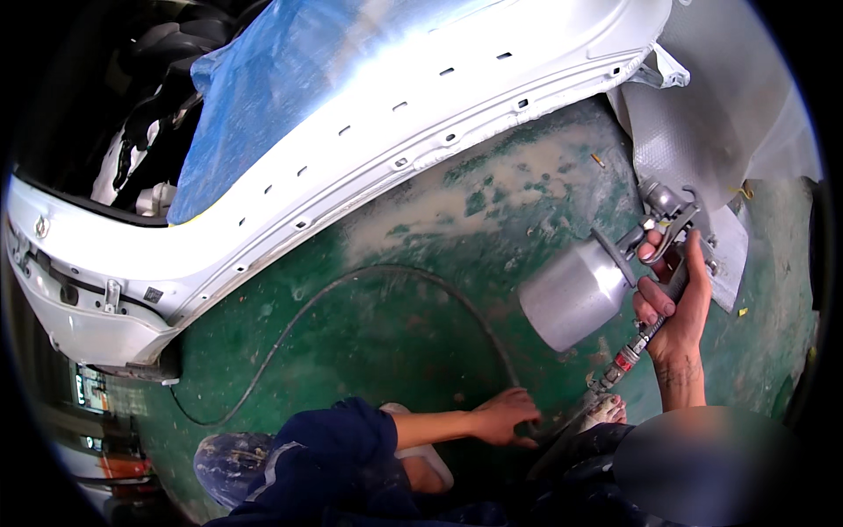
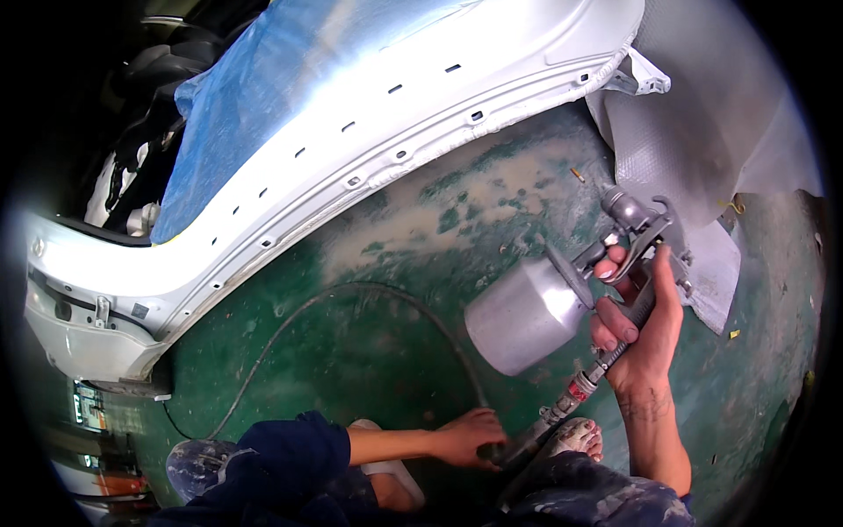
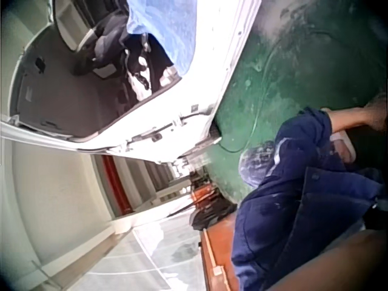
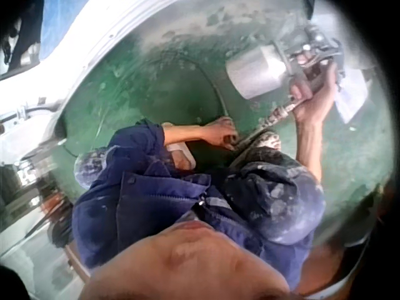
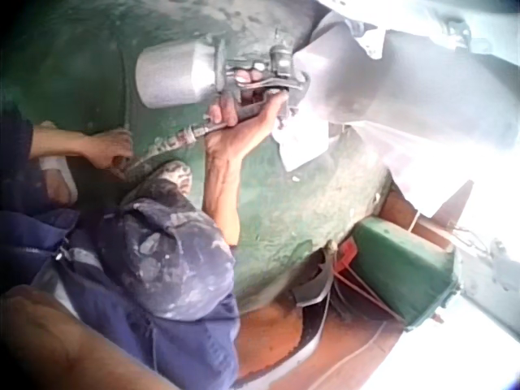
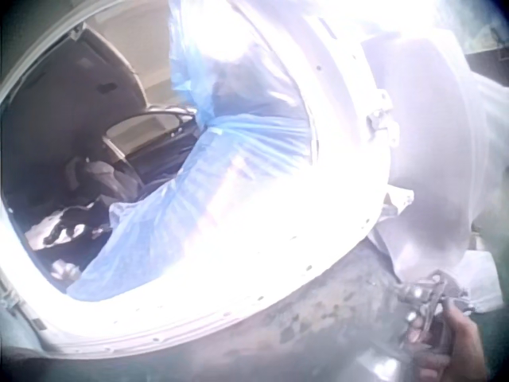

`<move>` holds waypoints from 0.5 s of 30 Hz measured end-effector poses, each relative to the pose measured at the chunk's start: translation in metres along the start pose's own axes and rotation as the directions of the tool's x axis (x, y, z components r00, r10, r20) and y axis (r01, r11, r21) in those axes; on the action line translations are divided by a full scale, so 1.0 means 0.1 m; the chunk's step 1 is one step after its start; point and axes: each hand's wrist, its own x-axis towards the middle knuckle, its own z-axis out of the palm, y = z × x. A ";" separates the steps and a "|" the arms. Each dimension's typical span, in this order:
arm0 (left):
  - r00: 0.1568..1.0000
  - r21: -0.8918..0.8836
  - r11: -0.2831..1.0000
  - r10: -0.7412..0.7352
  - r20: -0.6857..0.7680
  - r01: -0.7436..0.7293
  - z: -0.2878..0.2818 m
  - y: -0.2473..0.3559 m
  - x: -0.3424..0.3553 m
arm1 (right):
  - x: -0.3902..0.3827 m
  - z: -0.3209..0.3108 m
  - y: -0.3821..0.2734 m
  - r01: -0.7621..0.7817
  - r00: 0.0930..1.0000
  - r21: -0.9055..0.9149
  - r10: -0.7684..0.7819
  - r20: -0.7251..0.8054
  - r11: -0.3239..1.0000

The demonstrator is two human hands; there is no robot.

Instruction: The person uses a spray gun to apply white paint to the door frame and interior edges of a car door. The interior is masked with blue plastic sheeting. The person moves around the door, spraying different sections and adjusting the plastic covering to reach new areas.

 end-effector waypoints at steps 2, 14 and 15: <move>0.969 0.076 0.992 -0.114 0.219 0.099 -0.08 0.06 -0.08 | 0.06 -0.11 -0.10 0.024 0.999 -0.048 -0.023 0.025 0.999; 0.863 0.317 0.896 -0.406 0.301 0.311 -0.51 -0.11 -0.84 | 0.30 -0.43 0.43 0.067 0.998 -0.472 -0.064 0.022 0.879; 0.851 0.329 0.882 -0.436 0.294 0.338 -0.55 -0.09 -0.80 | 0.33 -0.46 0.45 0.062 0.998 -0.493 -0.042 0.051 0.868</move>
